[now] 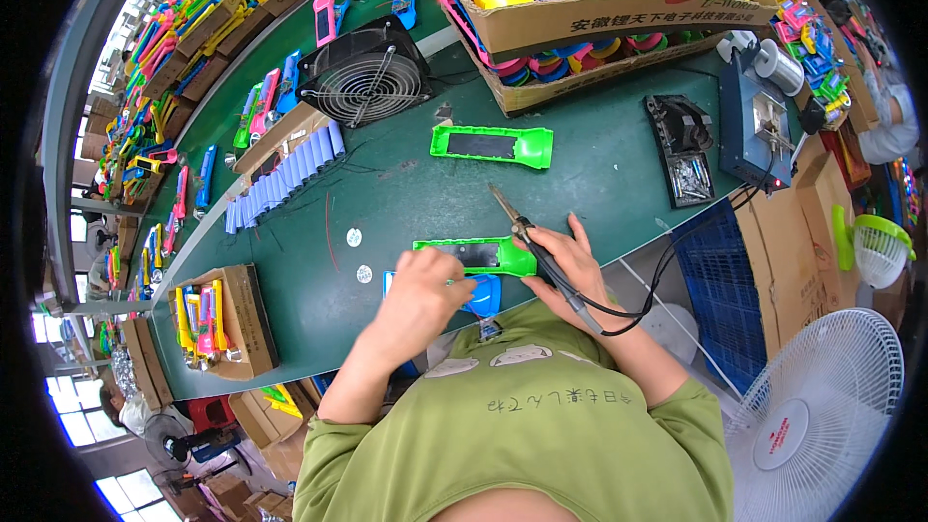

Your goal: The person solders internal components inside plastic flashlight casings using a soldering iron, fits the casing halves together by hand, and places the assembled flashlights onto the conveyor.

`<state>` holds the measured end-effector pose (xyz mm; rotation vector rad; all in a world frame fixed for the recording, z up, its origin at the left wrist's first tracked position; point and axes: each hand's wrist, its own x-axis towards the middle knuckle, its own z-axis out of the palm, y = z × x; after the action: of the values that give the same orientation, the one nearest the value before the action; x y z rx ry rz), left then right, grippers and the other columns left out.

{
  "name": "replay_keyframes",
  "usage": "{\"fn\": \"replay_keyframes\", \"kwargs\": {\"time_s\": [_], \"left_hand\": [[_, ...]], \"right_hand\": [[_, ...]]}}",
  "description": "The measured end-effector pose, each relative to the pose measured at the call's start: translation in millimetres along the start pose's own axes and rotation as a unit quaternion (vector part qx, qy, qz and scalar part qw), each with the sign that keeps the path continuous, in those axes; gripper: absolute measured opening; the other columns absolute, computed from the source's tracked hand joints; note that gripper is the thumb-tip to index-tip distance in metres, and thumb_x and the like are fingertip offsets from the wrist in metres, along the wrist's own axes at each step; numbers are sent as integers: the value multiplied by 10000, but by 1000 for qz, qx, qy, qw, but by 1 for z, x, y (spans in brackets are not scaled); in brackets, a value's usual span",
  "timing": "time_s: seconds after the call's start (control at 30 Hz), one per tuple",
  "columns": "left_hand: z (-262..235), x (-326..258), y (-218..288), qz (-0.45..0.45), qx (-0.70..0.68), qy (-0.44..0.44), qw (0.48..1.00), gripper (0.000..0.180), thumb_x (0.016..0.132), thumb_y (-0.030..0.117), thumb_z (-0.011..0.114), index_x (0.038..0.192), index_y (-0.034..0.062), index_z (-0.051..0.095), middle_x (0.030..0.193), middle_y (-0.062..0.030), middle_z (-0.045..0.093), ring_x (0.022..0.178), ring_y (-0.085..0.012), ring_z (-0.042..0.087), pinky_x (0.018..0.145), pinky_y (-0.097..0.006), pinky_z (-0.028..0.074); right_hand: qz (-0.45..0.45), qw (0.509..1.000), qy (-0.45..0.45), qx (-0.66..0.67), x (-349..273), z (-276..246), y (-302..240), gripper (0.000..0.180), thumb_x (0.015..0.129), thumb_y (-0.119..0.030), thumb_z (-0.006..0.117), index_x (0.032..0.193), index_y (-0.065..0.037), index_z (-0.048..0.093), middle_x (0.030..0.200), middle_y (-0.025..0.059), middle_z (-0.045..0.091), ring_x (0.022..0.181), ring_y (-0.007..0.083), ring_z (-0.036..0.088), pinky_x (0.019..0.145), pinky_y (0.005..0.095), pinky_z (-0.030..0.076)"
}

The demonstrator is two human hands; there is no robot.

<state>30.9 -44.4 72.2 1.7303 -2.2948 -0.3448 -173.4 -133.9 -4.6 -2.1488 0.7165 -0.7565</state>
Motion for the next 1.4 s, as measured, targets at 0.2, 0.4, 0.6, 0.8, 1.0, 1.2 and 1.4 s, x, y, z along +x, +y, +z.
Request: {"fn": "replay_keyframes", "kwargs": {"time_s": [0.2, 0.4, 0.6, 0.8, 1.0, 1.2, 1.4], "left_hand": [[47, -13, -1, -5, -38, 133, 990, 182, 641, 53, 602, 821, 51, 628, 826, -39, 569, 814, -214, 523, 676, -346, 403], [55, 0, 1, -97, -74, 201, 972, 95, 690, 13, 609, 780, 41, 609, 749, -83, 559, 703, -257, 544, 611, -348, 424], [51, 7, -14, -201, -84, 111, 970, 36, 707, 25, 588, 735, 34, 608, 706, -132, 551, 677, -305, 569, 616, -391, 451], [50, 14, -21, -184, -32, 34, 982, 41, 720, 59, 574, 710, 38, 608, 688, -136, 555, 661, -304, 582, 605, -392, 465], [49, 19, -21, -180, -14, 17, 983, 48, 721, 59, 568, 716, 37, 611, 677, -140, 554, 642, -303, 583, 598, -394, 471], [48, 20, -22, -178, -19, 7, 984, 48, 718, 60, 567, 716, 35, 608, 675, -142, 552, 637, -306, 584, 592, -395, 473], [47, 19, -22, -175, -18, 4, 984, 45, 714, 60, 566, 717, 39, 606, 673, -143, 551, 637, -308, 585, 590, -397, 473]], "right_hand": [[2, 1000, -15, 21, 4, 2, 1, 639, 656, -24, 711, 1215, -66, 404, 1121, 79, 581, 1073, 263, 533, 1032, 529, 228], [-82, 995, -20, 47, 16, 10, 6, 644, 654, -77, 734, 1216, -75, 417, 1112, 71, 584, 1032, 240, 559, 1014, 525, 265], [-153, 986, 56, -29, 17, -14, 1, 341, 673, -148, 738, 974, -61, 604, 848, 74, 646, 766, 214, 624, 978, 492, 336], [39, 973, 109, 199, 8, -17, -4, 175, 752, -51, 657, 904, 13, 598, 767, 89, 630, 671, 169, 624, 769, 380, 499], [244, 883, 105, 388, 2, -5, 10, 145, 776, 0, 622, 909, 47, 588, 780, 91, 629, 663, 125, 622, 597, 240, 510], [237, 895, 87, 368, 4, 4, 11, 135, 770, -1, 629, 894, 45, 600, 752, 78, 631, 639, 116, 618, 593, 229, 502], [239, 885, 112, 383, 3, 6, 6, 136, 772, -4, 630, 893, 49, 598, 753, 78, 629, 631, 123, 619, 574, 234, 504]]}}
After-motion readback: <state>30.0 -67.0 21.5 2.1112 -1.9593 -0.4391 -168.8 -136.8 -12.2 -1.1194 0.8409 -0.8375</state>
